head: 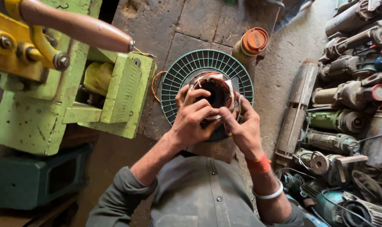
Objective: The person secures copper windings on a motor stator by repeatedly wrapping and tying a white string around the coil assembly. The hands manipulate the string and the stator to tighten the binding.
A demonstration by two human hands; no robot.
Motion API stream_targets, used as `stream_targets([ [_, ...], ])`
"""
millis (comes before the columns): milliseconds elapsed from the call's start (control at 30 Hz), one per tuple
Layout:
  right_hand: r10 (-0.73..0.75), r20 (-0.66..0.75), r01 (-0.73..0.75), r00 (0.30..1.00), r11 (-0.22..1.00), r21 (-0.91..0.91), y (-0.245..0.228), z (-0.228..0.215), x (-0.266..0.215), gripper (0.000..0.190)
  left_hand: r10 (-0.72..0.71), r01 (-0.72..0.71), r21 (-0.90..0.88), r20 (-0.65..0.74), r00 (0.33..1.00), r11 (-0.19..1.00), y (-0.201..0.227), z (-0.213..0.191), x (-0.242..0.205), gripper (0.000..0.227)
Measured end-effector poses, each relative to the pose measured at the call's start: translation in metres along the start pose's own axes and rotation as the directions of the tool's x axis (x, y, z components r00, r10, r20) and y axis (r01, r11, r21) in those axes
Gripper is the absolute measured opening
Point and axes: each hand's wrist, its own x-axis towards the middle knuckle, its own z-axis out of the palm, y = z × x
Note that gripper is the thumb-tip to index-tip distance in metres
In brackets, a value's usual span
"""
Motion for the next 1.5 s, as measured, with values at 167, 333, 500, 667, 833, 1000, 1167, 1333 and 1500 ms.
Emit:
stream_targets([
  [167,-0.249,-0.067,0.258,0.966,0.944,0.207,-0.006,-0.036,-0.05,0.031,0.103,-0.112,0.034,0.2,0.974,0.993,-0.008,-0.04,0.026,0.029],
  [333,-0.452,0.244,0.445,0.858,0.891,0.088,-0.026,-0.11,-0.124,0.01,0.286,-0.362,0.423,0.234,0.929,0.831,0.035,-0.046,0.011,0.079],
  [500,-0.429,-0.186,-0.021,0.884,0.362,-0.932,0.008,-0.15,-0.119,0.018,0.231,-0.164,-0.179,0.467,0.854,0.97,0.084,-0.023,-0.032,0.057],
  [667,-0.519,-0.372,0.152,0.769,0.715,-0.683,0.051,-0.126,-0.094,0.017,-0.061,0.159,-0.156,0.497,0.866,0.975,0.083,-0.034,-0.065,0.056],
  [833,-0.748,-0.16,0.568,0.645,0.608,-0.555,0.03,-0.062,-0.087,0.003,-0.27,0.45,-0.311,0.479,0.835,0.837,0.079,-0.054,-0.056,0.044],
  [1000,-0.811,0.133,0.764,0.57,0.463,-0.449,-0.001,-0.019,-0.089,0.011,-0.288,0.358,-0.478,0.217,0.933,0.802,0.084,-0.053,-0.034,0.03],
  [1167,-0.78,0.215,0.796,0.587,0.508,-0.33,0.006,0.001,-0.09,0.013,-0.479,0.644,-0.571,0.433,0.763,0.509,0.075,-0.033,-0.029,0.024],
  [1333,-0.812,0.352,0.865,0.466,0.336,-0.372,0.006,0.007,-0.091,0.016,-0.52,0.634,-0.724,0.444,0.73,0.273,0.069,-0.024,-0.027,0.023],
  [1500,-0.83,0.413,0.897,0.374,0.212,-0.388,0.0,0.008,-0.091,0.008,-0.538,0.436,-0.571,-0.012,0.843,0.696,0.073,-0.041,-0.033,0.015],
])
